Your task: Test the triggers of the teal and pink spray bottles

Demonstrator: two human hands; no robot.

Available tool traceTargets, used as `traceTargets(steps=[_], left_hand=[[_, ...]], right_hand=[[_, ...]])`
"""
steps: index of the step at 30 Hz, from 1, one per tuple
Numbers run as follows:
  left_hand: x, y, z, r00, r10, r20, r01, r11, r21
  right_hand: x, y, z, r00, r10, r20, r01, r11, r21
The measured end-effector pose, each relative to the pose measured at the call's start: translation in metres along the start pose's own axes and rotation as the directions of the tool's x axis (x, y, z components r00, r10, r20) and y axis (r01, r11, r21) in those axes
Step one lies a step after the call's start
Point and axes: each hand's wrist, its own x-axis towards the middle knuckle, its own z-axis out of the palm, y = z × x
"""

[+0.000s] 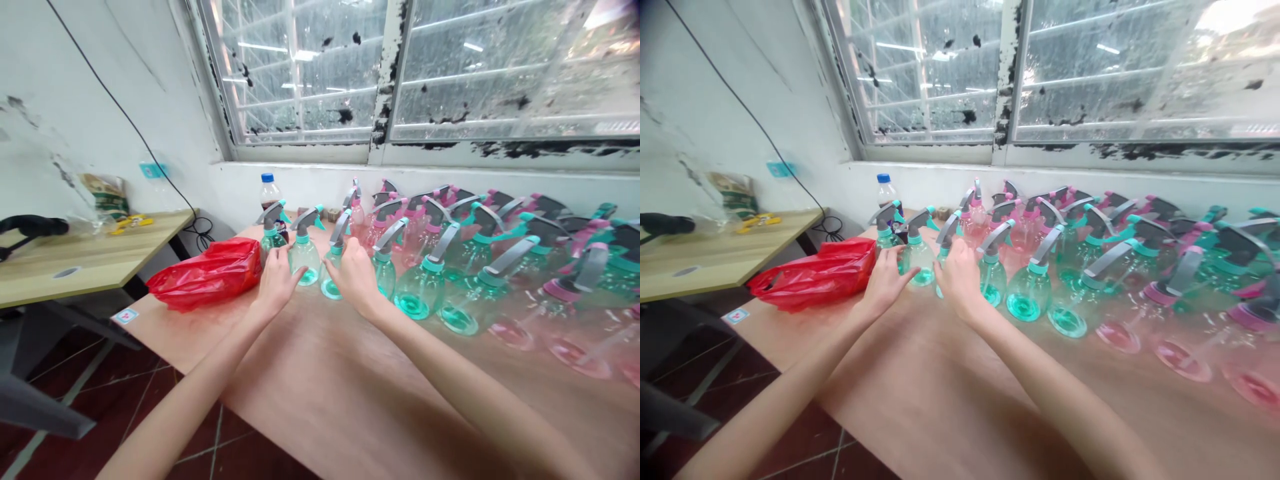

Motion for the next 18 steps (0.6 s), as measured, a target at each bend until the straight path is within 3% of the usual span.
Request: traceTargets(steps=[8,14,16,17,18], left_hand=[[0.0,0.005,-0.003,0.999,-0.026,-0.019,0.026,0.999,-0.022],[-0.038,0.031,-0.036,0.997,-0.029,-0.068,0.02,0.99,-0.138],[-0.06,0.049,-0.05,1.0,0.002,0.021,0.003,0.972,-0.233],[-0.07,0.059,-0.057,0.984,0.017,0.18,0.052,0.925,-0.375],[-0.079,0.071,-0.062,0.934,0.06,0.352,0.127,0.865,-0.485]], right_hand=[[-0.029,-0.01,-0.023,0.993,-0.113,0.041,0.11,0.991,0.078],[-0.065,-0.01,-0.064,0.97,-0.236,0.06,0.228,0.967,0.117],[-0.076,-0.007,-0.079,0.965,-0.258,0.054,0.251,0.961,0.112],[-0.081,-0.005,-0.086,0.965,-0.256,0.048,0.25,0.963,0.104],[-0.086,-0.003,-0.093,0.968,-0.249,0.041,0.244,0.965,0.094]])
